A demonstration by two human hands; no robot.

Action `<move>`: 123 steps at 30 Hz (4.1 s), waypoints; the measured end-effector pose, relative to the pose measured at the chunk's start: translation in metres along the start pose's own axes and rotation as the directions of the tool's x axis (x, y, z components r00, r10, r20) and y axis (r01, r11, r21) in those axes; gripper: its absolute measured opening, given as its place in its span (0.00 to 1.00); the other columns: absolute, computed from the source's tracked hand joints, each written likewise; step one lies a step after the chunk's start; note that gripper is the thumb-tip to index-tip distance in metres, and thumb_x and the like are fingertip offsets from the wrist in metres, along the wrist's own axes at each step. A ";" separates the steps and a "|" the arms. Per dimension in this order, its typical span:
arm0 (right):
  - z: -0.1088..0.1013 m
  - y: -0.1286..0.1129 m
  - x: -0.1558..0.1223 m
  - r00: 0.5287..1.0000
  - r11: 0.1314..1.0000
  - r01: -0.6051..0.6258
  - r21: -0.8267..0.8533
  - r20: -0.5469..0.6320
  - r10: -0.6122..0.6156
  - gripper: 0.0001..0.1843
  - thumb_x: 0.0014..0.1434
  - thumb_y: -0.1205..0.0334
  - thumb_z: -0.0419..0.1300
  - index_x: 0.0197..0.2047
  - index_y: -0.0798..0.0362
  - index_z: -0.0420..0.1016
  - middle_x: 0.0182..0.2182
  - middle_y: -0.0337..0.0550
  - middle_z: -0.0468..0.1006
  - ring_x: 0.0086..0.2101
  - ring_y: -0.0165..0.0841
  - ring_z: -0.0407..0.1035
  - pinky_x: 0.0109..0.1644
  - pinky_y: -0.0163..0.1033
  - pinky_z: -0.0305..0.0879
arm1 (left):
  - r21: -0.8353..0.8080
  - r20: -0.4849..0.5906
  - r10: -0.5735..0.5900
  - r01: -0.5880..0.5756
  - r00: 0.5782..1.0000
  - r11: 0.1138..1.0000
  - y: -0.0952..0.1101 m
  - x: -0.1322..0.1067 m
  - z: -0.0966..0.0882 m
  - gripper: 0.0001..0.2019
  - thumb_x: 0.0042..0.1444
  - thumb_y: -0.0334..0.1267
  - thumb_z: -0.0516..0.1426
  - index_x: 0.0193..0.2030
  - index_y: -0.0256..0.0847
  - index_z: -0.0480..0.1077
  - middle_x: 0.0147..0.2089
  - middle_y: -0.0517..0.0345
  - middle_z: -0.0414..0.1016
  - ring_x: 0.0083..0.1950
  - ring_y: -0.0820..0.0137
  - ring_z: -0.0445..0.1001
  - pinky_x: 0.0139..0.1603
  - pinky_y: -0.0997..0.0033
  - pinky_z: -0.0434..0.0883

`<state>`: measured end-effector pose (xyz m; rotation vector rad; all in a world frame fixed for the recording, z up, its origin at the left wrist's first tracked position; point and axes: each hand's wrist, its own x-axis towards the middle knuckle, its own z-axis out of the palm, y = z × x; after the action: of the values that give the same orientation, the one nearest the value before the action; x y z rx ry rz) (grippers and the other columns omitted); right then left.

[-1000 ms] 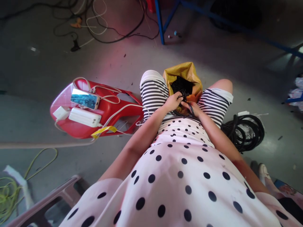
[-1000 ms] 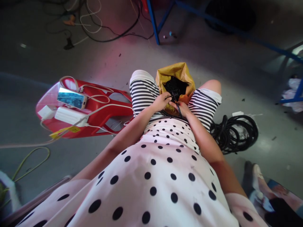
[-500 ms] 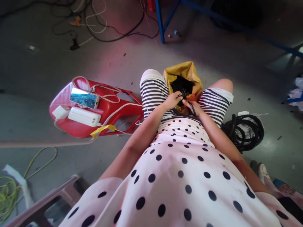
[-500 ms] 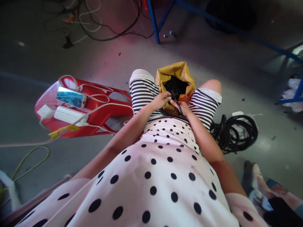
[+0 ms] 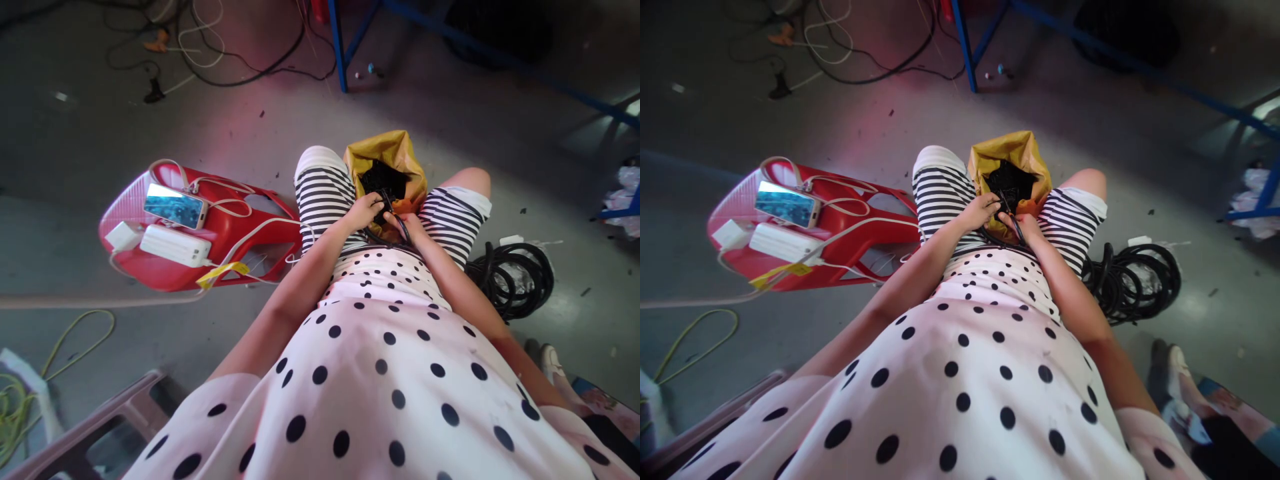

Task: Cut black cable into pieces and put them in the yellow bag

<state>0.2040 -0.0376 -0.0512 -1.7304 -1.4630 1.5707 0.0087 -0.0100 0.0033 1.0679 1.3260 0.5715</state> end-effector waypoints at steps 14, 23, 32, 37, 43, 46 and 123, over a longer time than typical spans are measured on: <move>0.000 -0.016 -0.004 0.995 0.986 -0.100 -0.135 -0.018 0.098 0.43 0.57 0.16 0.66 0.22 0.51 0.71 0.20 0.43 0.69 0.21 0.30 0.64 0.22 0.38 0.59 | -0.080 -0.085 -0.085 0.079 0.993 0.994 0.005 -0.002 0.007 0.11 0.72 0.29 0.57 0.35 0.39 0.69 0.22 0.69 0.59 0.20 0.79 0.57 0.22 0.78 0.60; 0.003 -0.015 -0.004 0.992 0.988 -0.128 -0.082 -0.026 0.126 0.40 0.56 0.19 0.69 0.24 0.50 0.73 0.17 0.42 0.68 0.18 0.31 0.64 0.19 0.38 0.60 | -0.206 -0.099 -0.133 0.110 0.986 0.972 0.001 -0.002 0.008 0.09 0.72 0.31 0.58 0.37 0.39 0.72 0.22 0.69 0.61 0.19 0.79 0.56 0.22 0.78 0.58; 0.005 -0.011 -0.002 0.979 0.972 -0.152 0.178 -0.108 0.173 0.41 0.53 0.14 0.67 0.28 0.48 0.70 0.17 0.42 0.68 0.18 0.35 0.64 0.19 0.43 0.63 | -0.660 0.000 -0.328 0.246 0.945 0.709 -0.002 -0.010 0.003 0.02 0.74 0.37 0.57 0.47 0.43 0.68 0.30 0.64 0.70 0.26 0.73 0.69 0.35 0.69 0.79; 0.005 -0.017 -0.005 0.969 0.952 -0.188 0.242 -0.113 0.221 0.41 0.50 0.14 0.69 0.28 0.48 0.72 0.18 0.43 0.70 0.19 0.37 0.67 0.21 0.46 0.67 | -0.790 -0.009 -0.395 0.236 0.919 0.566 -0.001 -0.016 0.006 0.15 0.79 0.45 0.51 0.39 0.43 0.65 0.28 0.62 0.66 0.27 0.73 0.68 0.42 0.65 0.82; 0.005 -0.020 -0.011 0.984 0.964 -0.152 0.216 -0.061 0.169 0.40 0.52 0.15 0.68 0.28 0.47 0.69 0.19 0.41 0.68 0.19 0.35 0.64 0.22 0.45 0.66 | -0.733 -0.108 -0.293 0.123 0.950 0.669 0.003 -0.019 0.013 0.13 0.79 0.45 0.52 0.41 0.42 0.66 0.27 0.65 0.63 0.25 0.76 0.63 0.31 0.75 0.73; 0.002 -0.024 -0.016 0.992 0.974 -0.125 0.190 -0.005 0.128 0.41 0.52 0.15 0.67 0.29 0.48 0.70 0.20 0.43 0.69 0.21 0.36 0.65 0.24 0.45 0.67 | -0.601 -0.250 -0.201 0.011 0.947 0.799 0.004 -0.018 0.009 0.13 0.79 0.47 0.54 0.42 0.44 0.63 0.27 0.69 0.58 0.22 0.78 0.56 0.25 0.79 0.62; 0.001 -0.014 -0.005 0.995 0.998 -0.060 -0.036 -0.084 0.057 0.38 0.52 0.22 0.73 0.22 0.48 0.67 0.18 0.42 0.70 0.21 0.32 0.63 0.23 0.39 0.59 | 0.056 -0.146 0.165 -0.159 0.975 0.986 -0.019 0.014 0.004 0.07 0.66 0.39 0.63 0.42 0.39 0.81 0.34 0.56 0.79 0.42 0.66 0.78 0.50 0.67 0.76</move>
<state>0.1979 -0.0366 -0.0377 -1.8533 -1.4231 1.4896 0.0111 -0.0078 -0.0207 1.1956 1.3950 0.7595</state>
